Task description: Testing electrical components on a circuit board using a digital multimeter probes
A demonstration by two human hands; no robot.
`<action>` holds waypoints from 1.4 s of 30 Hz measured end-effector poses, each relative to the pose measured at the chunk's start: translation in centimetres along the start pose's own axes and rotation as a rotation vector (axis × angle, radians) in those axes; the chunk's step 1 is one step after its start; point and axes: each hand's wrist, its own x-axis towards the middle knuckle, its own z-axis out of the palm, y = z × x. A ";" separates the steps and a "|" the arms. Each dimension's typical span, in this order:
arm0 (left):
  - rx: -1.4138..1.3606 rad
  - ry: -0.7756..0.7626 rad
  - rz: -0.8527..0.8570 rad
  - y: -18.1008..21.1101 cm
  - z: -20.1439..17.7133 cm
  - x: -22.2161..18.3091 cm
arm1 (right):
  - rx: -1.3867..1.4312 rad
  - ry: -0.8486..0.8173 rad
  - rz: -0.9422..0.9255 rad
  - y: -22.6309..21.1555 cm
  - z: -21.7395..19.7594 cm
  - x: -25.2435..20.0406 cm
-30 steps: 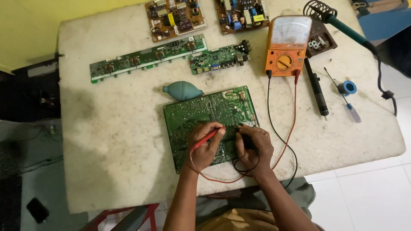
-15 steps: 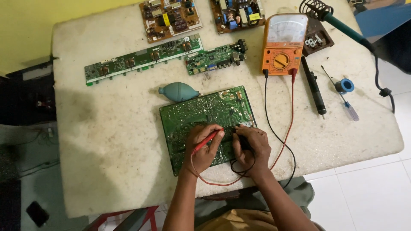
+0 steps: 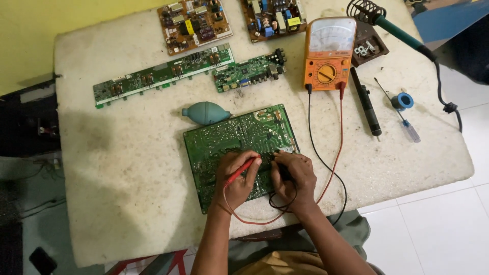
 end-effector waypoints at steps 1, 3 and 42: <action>0.010 0.005 0.002 -0.1 0.1 0.0 | 0.001 -0.001 0.001 0.0 0.0 0.0; 0.018 0.012 0.008 0.1 0.1 0.0 | 0.003 -0.002 0.004 -0.1 0.0 0.1; -0.086 -0.156 -0.135 -0.4 -0.7 1.9 | -0.060 -0.045 -0.069 -0.2 -0.1 0.6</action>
